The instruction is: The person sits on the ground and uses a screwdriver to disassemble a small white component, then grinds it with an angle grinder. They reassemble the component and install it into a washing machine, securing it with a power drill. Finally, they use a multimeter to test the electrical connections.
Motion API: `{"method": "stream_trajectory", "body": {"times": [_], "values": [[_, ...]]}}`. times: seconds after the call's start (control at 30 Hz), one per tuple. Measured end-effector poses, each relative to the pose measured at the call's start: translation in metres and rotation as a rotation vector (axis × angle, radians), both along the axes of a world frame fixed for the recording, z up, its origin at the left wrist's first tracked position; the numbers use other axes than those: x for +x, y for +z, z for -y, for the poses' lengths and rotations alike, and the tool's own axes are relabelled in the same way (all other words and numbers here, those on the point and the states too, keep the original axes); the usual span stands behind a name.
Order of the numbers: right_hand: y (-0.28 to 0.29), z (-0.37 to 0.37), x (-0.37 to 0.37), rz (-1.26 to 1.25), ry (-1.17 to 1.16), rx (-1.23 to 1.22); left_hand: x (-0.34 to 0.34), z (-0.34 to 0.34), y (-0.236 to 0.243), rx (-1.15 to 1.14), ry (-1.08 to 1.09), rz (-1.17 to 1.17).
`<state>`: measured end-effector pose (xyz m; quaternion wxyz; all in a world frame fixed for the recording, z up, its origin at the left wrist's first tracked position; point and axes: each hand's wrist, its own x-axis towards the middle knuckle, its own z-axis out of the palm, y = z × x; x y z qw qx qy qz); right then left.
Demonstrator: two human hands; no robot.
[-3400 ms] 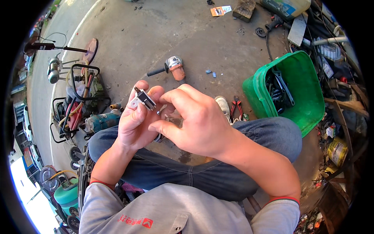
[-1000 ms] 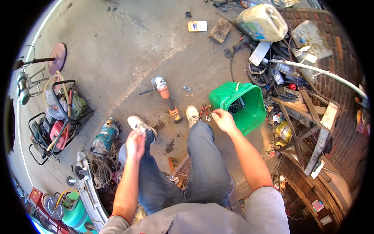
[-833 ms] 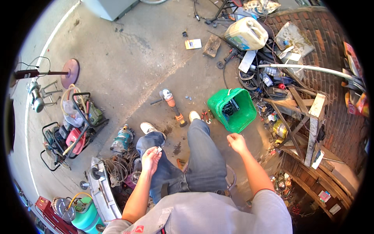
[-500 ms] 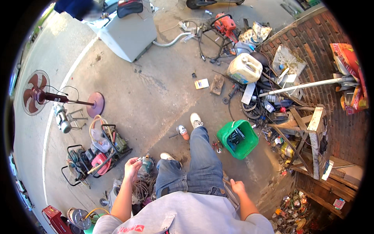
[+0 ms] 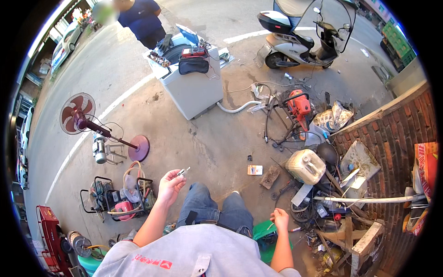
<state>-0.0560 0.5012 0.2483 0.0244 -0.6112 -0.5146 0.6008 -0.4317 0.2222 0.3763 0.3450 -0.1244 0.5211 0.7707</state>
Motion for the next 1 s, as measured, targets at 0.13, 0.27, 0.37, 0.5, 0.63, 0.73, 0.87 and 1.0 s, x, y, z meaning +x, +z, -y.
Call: {"method": "stream_trajectory", "body": {"times": [0.13, 0.27, 0.37, 0.5, 0.63, 0.73, 0.87, 1.0], "values": [[-0.02, -0.072, -0.04, 0.017, -0.081, 0.034, -0.046, -0.063, 0.0, 0.042, -0.029, -0.028], [-0.08, -0.098, -0.066, 0.115, -0.191, -0.027, -0.113, -0.105, -0.033, 0.006, -0.08, -0.034], [-0.143, -0.09, -0.09, 0.173, -0.3, -0.116, -0.168, -0.134, -0.076, -0.015, -0.145, -0.049], [-0.213, -0.072, -0.098, 0.165, 0.09, 0.116, -0.233, -0.188, -0.101, -0.087, -0.074, 0.007], [-0.183, -0.129, -0.192, 0.414, 0.264, 0.229, -0.274, -0.24, -0.1, -0.08, -0.129, 0.021], [-0.181, -0.213, -0.243, 0.415, 0.426, 0.202, -0.309, -0.293, -0.116, -0.079, -0.158, -0.008], [-0.201, -0.342, -0.33, 0.236, -0.101, -0.12, -0.37, -0.38, -0.136, -0.129, -0.085, 0.009], [-0.21, -0.472, -0.408, 0.17, -0.108, -0.103, -0.414, -0.461, -0.142, -0.041, -0.003, 0.043]]}}
